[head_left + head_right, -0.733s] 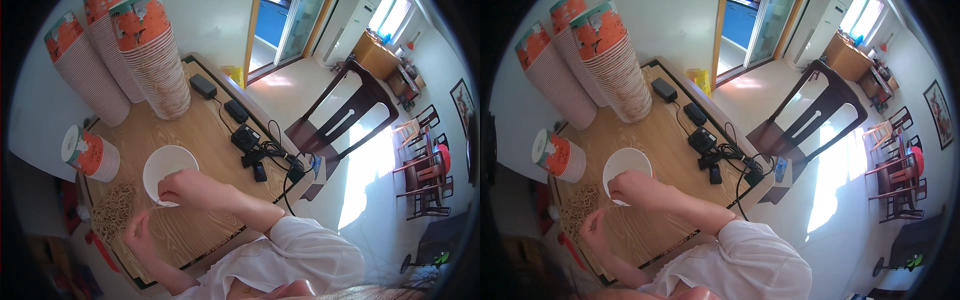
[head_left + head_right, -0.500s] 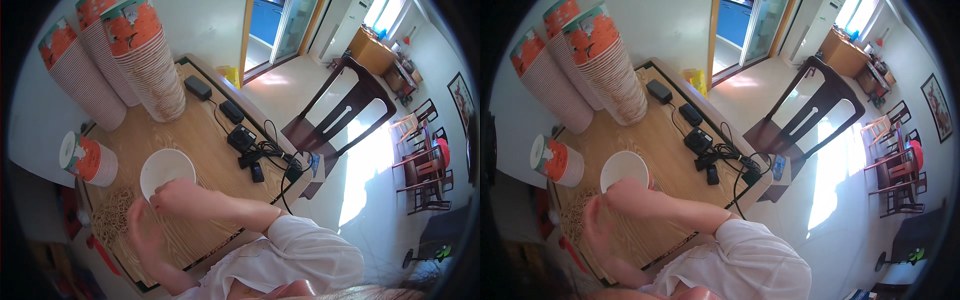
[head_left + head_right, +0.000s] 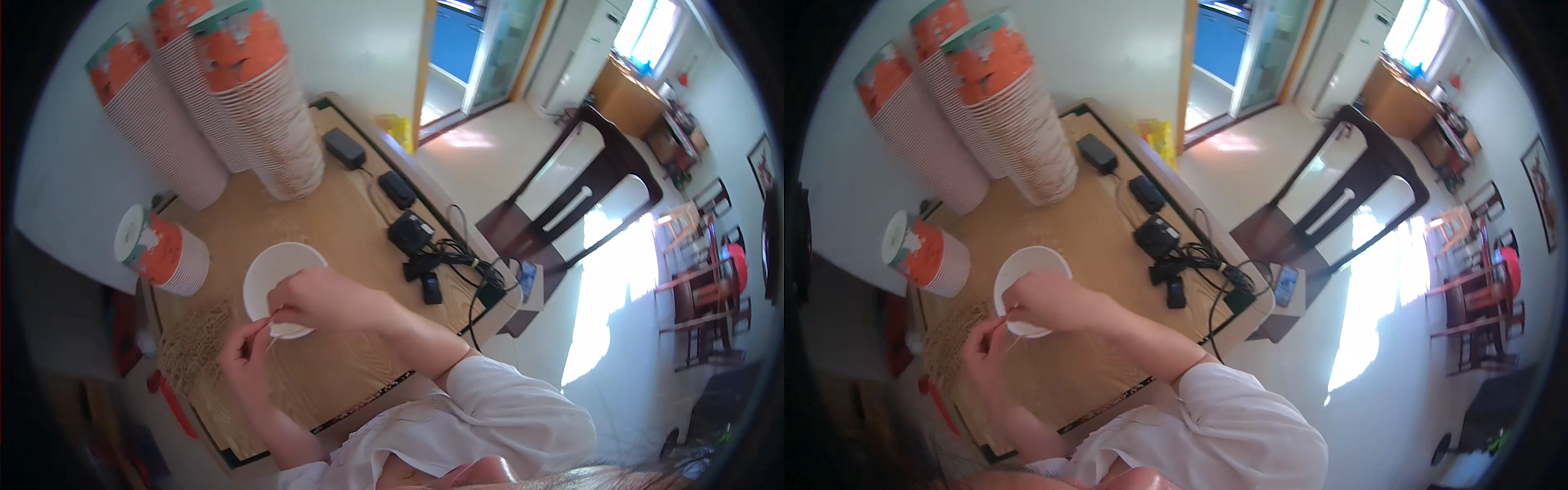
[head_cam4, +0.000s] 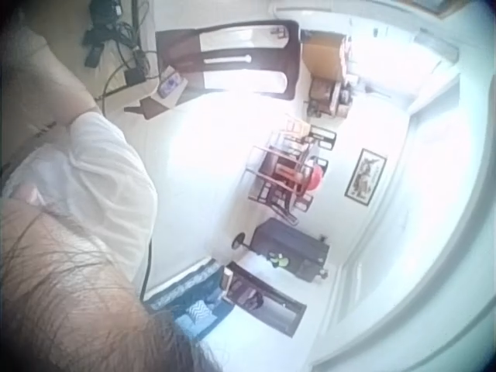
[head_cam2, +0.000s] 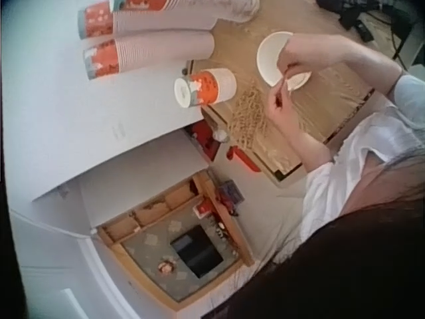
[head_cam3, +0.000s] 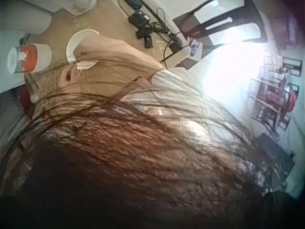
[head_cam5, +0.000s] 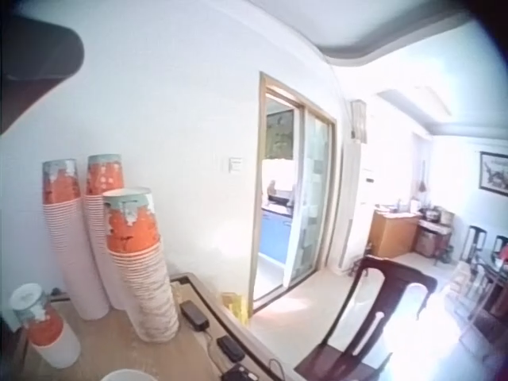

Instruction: The person is putting rubber bands around the rim of paper buckets for packaging.

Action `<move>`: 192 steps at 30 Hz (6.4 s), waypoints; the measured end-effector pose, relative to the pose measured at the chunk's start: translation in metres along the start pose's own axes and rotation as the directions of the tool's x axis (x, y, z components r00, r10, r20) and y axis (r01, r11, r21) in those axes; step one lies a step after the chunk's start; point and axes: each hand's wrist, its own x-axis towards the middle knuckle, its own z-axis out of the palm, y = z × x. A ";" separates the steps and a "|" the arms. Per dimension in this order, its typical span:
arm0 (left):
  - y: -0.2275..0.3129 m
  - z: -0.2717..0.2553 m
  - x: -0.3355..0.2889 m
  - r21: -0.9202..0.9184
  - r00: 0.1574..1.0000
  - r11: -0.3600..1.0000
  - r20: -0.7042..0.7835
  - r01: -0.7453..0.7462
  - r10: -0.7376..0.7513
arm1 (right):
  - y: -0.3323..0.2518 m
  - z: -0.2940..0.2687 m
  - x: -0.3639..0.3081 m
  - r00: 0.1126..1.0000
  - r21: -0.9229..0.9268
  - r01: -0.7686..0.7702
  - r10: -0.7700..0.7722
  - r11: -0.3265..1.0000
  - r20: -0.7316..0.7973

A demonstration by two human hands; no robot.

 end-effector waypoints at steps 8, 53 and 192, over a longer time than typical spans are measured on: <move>-0.020 -0.009 0.045 -0.034 0.998 0.999 0.058 -0.026 0.028 | 0.022 -0.008 0.046 0.995 0.026 0.005 -0.002 1.000 -0.101; -0.065 0.007 0.095 0.011 0.997 0.998 -0.035 -0.061 0.062 | 0.075 0.010 0.089 0.994 0.070 0.078 -0.073 0.994 -0.081; -0.063 -0.004 0.100 0.184 0.921 0.954 -0.270 -0.237 0.281 | 0.054 0.027 0.093 0.988 -0.072 -0.139 0.133 0.988 -0.084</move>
